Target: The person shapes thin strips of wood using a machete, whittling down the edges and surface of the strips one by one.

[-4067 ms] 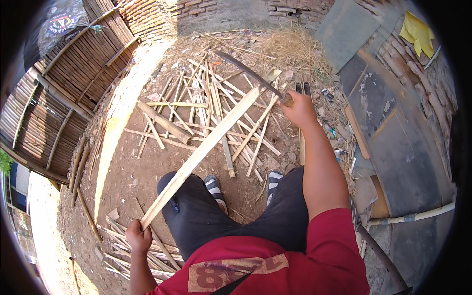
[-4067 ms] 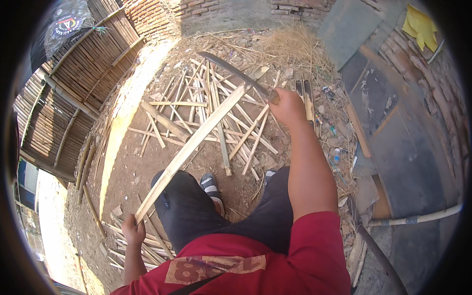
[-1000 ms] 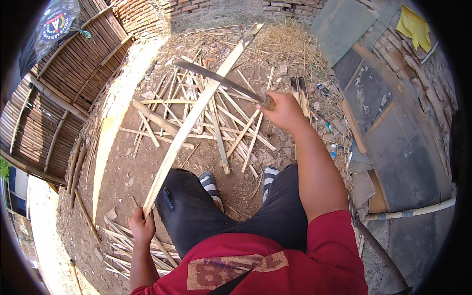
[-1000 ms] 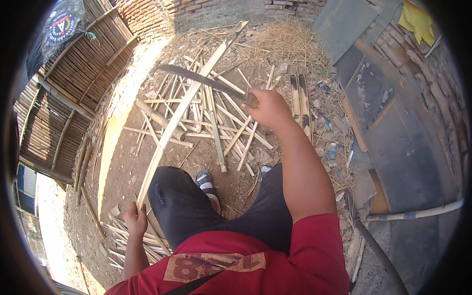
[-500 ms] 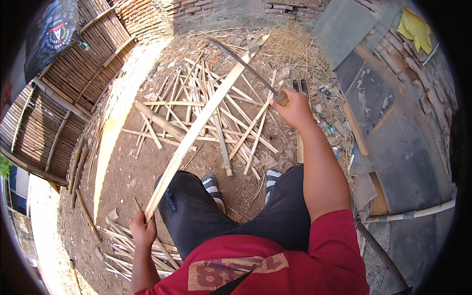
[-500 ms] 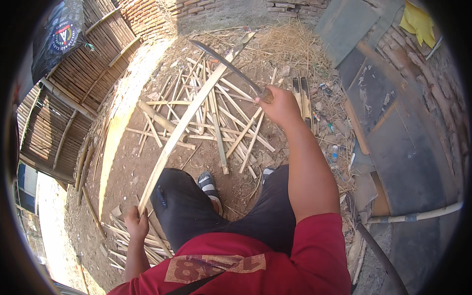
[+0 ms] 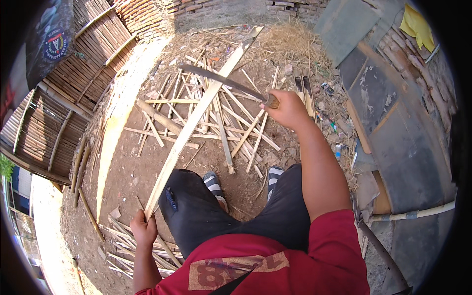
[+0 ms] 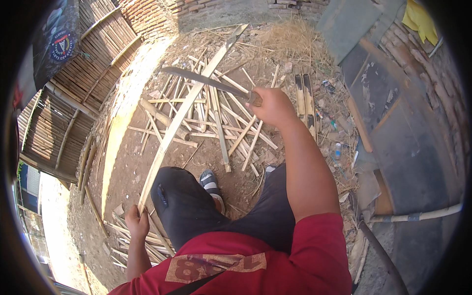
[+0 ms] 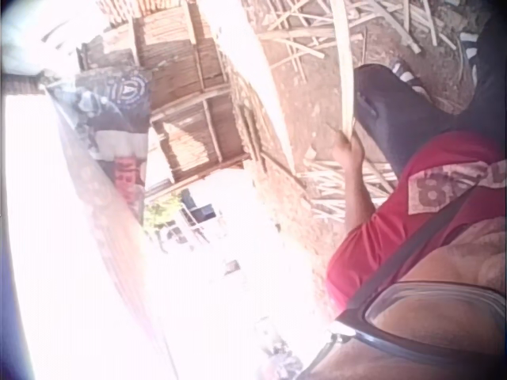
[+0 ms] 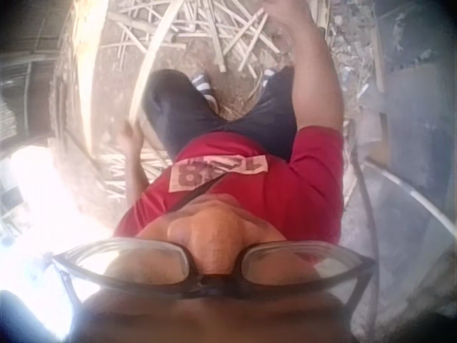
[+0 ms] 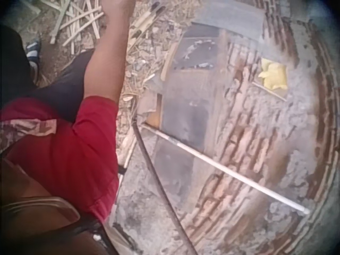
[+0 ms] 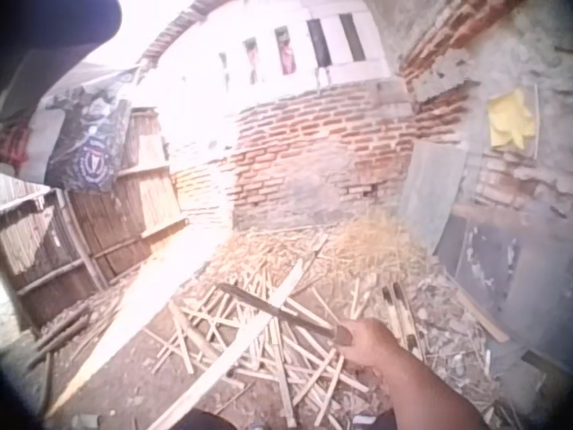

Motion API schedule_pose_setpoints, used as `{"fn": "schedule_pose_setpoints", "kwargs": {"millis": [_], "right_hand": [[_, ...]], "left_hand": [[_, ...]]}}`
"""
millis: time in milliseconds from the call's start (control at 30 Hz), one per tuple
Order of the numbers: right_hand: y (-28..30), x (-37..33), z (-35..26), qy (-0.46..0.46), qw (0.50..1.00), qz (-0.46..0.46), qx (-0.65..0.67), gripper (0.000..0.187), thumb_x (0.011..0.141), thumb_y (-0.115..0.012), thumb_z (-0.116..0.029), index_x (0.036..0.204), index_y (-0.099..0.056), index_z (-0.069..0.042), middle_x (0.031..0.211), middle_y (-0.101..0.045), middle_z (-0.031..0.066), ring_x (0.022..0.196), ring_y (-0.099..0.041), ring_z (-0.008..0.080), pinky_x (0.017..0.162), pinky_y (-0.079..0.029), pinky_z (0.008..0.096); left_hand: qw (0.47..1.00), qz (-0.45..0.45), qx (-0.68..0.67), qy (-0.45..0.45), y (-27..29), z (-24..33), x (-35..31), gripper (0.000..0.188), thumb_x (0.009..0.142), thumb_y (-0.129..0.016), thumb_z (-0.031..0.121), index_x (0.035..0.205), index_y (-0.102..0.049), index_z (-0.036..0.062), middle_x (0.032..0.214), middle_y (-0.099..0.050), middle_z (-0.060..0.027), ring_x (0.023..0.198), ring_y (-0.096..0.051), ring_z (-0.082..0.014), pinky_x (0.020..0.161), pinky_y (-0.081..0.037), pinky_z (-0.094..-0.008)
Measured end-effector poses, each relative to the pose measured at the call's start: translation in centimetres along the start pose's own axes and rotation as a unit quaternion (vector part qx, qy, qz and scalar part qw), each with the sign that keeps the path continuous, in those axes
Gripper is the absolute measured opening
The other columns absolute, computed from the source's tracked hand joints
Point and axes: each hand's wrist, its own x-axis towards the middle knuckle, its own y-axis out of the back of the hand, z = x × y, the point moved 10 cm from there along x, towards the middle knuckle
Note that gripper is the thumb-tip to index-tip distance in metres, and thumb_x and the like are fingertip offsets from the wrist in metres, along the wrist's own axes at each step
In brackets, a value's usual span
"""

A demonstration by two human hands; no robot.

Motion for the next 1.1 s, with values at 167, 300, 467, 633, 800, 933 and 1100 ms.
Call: {"fn": "schedule_pose_setpoints", "kwargs": {"millis": [167, 300, 467, 633, 800, 933, 1100], "right_hand": [[2.8, 0.0, 4.8, -0.091, 0.992, 0.084, -0.009, 0.058, 0.087, -0.078, -0.036, 0.130, -0.066, 0.000, 0.107, -0.075, 0.0221, 0.099, -0.073, 0.0382, 0.088, -0.057, 0.0441], [1.1, -0.6, -0.9, 0.008, 1.000, 0.019, 0.009, 0.049, 0.085, -0.079, -0.033, 0.124, -0.070, -0.005, 0.108, -0.073, 0.0213, 0.100, -0.071, 0.0389, 0.087, -0.056, 0.0444], [-2.7, -1.7, -6.7, 0.167, 0.981, -0.078, -0.067, 0.027, 0.078, -0.077, -0.020, 0.102, -0.072, -0.010, 0.094, -0.073, 0.0146, 0.089, -0.070, 0.0366, 0.075, -0.055, 0.0452], [-1.4, -0.7, -3.3, 0.062, 0.996, -0.060, -0.034, 0.036, 0.081, -0.078, -0.025, 0.114, -0.074, -0.012, 0.102, -0.074, 0.0183, 0.095, -0.071, 0.0387, 0.083, -0.056, 0.0466], [1.8, -0.3, 2.6, -0.064, 0.997, 0.041, -0.008, 0.056, 0.087, -0.078, -0.035, 0.131, -0.066, -0.002, 0.111, -0.073, 0.0243, 0.107, -0.071, 0.0373, 0.092, -0.055, 0.0447], [-0.2, -0.5, 0.1, 0.015, 1.000, 0.005, -0.005, 0.046, 0.083, -0.080, -0.030, 0.122, -0.070, -0.008, 0.105, -0.073, 0.0213, 0.100, -0.070, 0.0387, 0.087, -0.056, 0.0460], [-3.3, -2.1, -7.3, 0.198, 0.976, -0.073, -0.048, 0.033, 0.077, -0.080, -0.025, 0.107, -0.072, -0.013, 0.092, -0.071, 0.0172, 0.091, -0.068, 0.0408, 0.079, -0.055, 0.0483]], "left_hand": [[1.000, -0.008, 0.014, -0.017, -1.0, 0.0, 0.2, 0.029, 0.085, -0.067, 0.012, 0.070, -0.046, -0.0004, 0.058, -0.049, -0.0206, 0.050, -0.049, -0.0310, 0.052, -0.040, -0.0418], [1.000, 0.000, -0.012, 0.009, -1.6, -0.3, 0.4, 0.028, 0.085, -0.067, 0.012, 0.071, -0.047, -0.0003, 0.059, -0.050, -0.0201, 0.050, -0.048, -0.0305, 0.052, -0.041, -0.0406], [1.000, 0.000, -0.013, 0.019, -1.1, 0.7, 0.8, 0.028, 0.085, -0.068, 0.012, 0.071, -0.047, -0.0001, 0.058, -0.049, -0.0195, 0.050, -0.045, -0.0291, 0.052, -0.040, -0.0403], [0.999, 0.024, 0.018, -0.013, -0.2, 0.2, 0.2, 0.030, 0.084, -0.069, 0.012, 0.069, -0.045, 0.0001, 0.057, -0.049, -0.0201, 0.049, -0.047, -0.0322, 0.051, -0.040, -0.0415], [0.998, 0.025, 0.045, -0.027, -0.4, 0.8, 0.2, 0.029, 0.084, -0.068, 0.012, 0.069, -0.047, 0.0005, 0.058, -0.050, -0.0214, 0.049, -0.051, -0.0374, 0.050, -0.040, -0.0433], [0.999, 0.027, 0.008, -0.021, -1.2, 1.0, 0.6, 0.029, 0.084, -0.068, 0.012, 0.069, -0.046, 0.0006, 0.058, -0.049, -0.0212, 0.049, -0.049, -0.0370, 0.050, -0.039, -0.0436], [1.000, 0.010, 0.009, -0.001, -1.1, 0.9, 0.9, 0.028, 0.083, -0.066, 0.010, 0.069, -0.045, 0.0007, 0.057, -0.047, -0.0203, 0.047, -0.046, -0.0355, 0.049, -0.038, -0.0434]]}}
